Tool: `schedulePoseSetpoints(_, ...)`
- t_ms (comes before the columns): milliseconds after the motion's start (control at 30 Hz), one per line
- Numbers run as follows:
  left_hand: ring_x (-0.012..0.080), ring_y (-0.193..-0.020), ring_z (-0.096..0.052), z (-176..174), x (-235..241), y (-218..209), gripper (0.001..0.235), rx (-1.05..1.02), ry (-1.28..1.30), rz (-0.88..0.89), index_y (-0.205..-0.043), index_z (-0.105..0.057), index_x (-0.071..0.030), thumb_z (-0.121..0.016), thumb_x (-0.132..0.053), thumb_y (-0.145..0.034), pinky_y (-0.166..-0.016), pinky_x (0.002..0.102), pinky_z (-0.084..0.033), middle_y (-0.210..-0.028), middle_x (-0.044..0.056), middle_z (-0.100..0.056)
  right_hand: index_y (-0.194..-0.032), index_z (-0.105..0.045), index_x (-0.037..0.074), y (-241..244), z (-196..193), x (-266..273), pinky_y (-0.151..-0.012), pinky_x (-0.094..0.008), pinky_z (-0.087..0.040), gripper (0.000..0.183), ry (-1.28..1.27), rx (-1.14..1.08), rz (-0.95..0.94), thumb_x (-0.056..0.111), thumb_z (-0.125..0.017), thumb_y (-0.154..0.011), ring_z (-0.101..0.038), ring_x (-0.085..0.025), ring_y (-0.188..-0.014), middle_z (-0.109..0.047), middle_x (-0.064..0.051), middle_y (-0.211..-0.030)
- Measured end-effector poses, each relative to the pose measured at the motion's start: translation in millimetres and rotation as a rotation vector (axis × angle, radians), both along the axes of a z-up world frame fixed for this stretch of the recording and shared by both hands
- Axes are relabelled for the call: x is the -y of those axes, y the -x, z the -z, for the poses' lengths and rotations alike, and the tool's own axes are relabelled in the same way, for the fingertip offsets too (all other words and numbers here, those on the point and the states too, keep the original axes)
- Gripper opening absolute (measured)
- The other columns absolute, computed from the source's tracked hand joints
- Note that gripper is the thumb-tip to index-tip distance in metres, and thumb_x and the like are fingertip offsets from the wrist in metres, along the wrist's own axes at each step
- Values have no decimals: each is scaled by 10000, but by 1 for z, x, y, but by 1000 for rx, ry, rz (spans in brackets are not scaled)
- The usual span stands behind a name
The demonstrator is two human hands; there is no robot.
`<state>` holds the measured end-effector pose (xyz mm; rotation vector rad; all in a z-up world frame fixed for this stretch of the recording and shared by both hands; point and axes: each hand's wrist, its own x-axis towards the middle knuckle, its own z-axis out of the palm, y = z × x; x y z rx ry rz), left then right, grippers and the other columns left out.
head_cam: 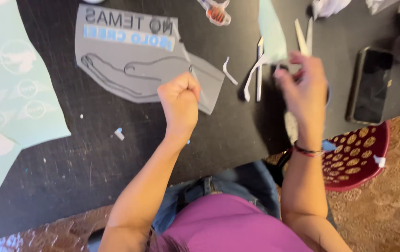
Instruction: Cutting out printed stickers from a sheet using scissors
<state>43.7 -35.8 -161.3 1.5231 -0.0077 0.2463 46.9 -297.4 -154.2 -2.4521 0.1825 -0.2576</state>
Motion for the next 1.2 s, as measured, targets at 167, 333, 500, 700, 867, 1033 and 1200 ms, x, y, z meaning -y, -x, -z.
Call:
schedulePoseSetpoints(167, 101, -535, -366, 15, 7, -5, 376, -18, 13, -44, -523, -489, -99, -519, 170, -784, -579, 233, -349, -483, -7, -417, -1038, -717, 136, -21, 39, 3, -698, -354, -559, 134, 46, -90, 55, 214, -795, -960, -703, -226, -796, -705, -41, -908)
schedulePoseSetpoints(333, 92, -569, -382, 5, -3, -10, 270, -46, 4, -91, -537, -467, -100, -415, 137, -655, -587, 232, -307, -527, -18, -418, -1095, -700, 76, 32, 3, 22, -785, -321, -586, 80, -439, 375, 306, 107, -711, -1023, -680, -196, -860, -683, -94, -1003)
schedulePoseSetpoints(500, 110, -571, -356, -12, 2, -3, 269, -182, 84, -52, -549, -436, -89, -284, 130, -513, -549, 238, -253, -553, 1, -406, -1081, -561, 104, 123, 18, 116, -609, -155, -504, 100, -770, 757, 930, 96, -549, -1180, -544, -22, -683, -615, 22, -946)
schedulePoseSetpoints(700, 109, -571, -399, -9, 7, 4, 263, -197, 54, 19, -557, -474, -88, -321, 125, -569, -539, 241, -300, -562, 5, -455, -1189, -629, 135, 206, 184, 290, -460, -107, -468, 179, -845, 247, 1453, 44, -564, -1050, -566, 70, -545, -686, 111, -874)
schedulePoseSetpoints(867, 95, -569, -395, -12, 0, 1, 270, -92, 6, -60, -539, -459, -89, -327, 145, -549, -562, 232, -276, -551, -13, -449, -1330, -510, -148, 169, 57, 234, -957, -535, -543, 270, 606, 744, 921, 96, -529, -1214, -651, -483, -1145, -588, -349, -1288)
schedulePoseSetpoints(1033, 100, -547, -453, -8, 9, 10, 242, -90, -19, 1, -524, -474, -109, -372, 111, -523, -555, 250, -343, -531, -20, -479, -1102, -427, -48, 8, -39, 151, -814, -433, -326, 163, 278, 899, 311, -106, -539, -1204, -342, -287, -896, -416, -183, -1013)
schedulePoseSetpoints(1200, 120, -524, -491, 2, 15, 19, 264, -11, 3, 34, -517, -495, -115, -398, 130, -521, -525, 265, -374, -541, -8, -516, -1225, -615, -30, -259, -21, 69, -919, -386, -443, 192, 31, 629, -195, -80, -596, -1041, -525, -279, -1073, -540, -163, -1166)
